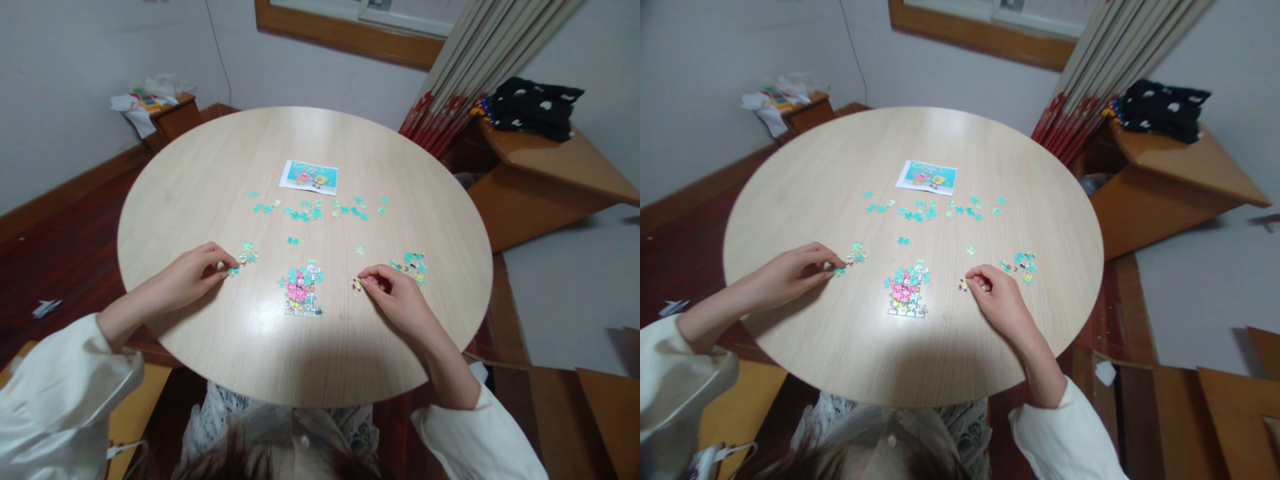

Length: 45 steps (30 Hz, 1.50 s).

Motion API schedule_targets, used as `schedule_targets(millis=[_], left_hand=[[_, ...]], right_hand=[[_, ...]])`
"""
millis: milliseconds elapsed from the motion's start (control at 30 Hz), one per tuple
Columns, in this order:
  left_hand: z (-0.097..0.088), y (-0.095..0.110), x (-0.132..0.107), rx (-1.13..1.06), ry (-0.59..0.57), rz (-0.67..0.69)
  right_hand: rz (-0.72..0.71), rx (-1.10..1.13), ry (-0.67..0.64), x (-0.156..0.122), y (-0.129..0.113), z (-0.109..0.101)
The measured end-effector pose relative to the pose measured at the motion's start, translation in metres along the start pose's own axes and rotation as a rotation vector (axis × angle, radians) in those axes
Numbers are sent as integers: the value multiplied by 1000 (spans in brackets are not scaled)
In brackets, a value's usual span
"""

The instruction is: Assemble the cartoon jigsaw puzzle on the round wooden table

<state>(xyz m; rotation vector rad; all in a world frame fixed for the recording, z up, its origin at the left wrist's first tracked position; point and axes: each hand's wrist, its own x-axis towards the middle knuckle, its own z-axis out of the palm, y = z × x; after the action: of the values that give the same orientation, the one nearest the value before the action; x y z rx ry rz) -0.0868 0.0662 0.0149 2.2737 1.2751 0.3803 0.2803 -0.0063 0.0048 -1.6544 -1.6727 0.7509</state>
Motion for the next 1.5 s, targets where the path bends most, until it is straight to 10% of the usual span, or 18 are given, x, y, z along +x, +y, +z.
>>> schedule_targets(millis=[500,1500], left_hand=[[12,18,22,126,45,123],[1,11,45,211,45,-83]], right_hand=[[-9,-4,12,-1,-1,0],[2,107,175,-8,4,-1]])
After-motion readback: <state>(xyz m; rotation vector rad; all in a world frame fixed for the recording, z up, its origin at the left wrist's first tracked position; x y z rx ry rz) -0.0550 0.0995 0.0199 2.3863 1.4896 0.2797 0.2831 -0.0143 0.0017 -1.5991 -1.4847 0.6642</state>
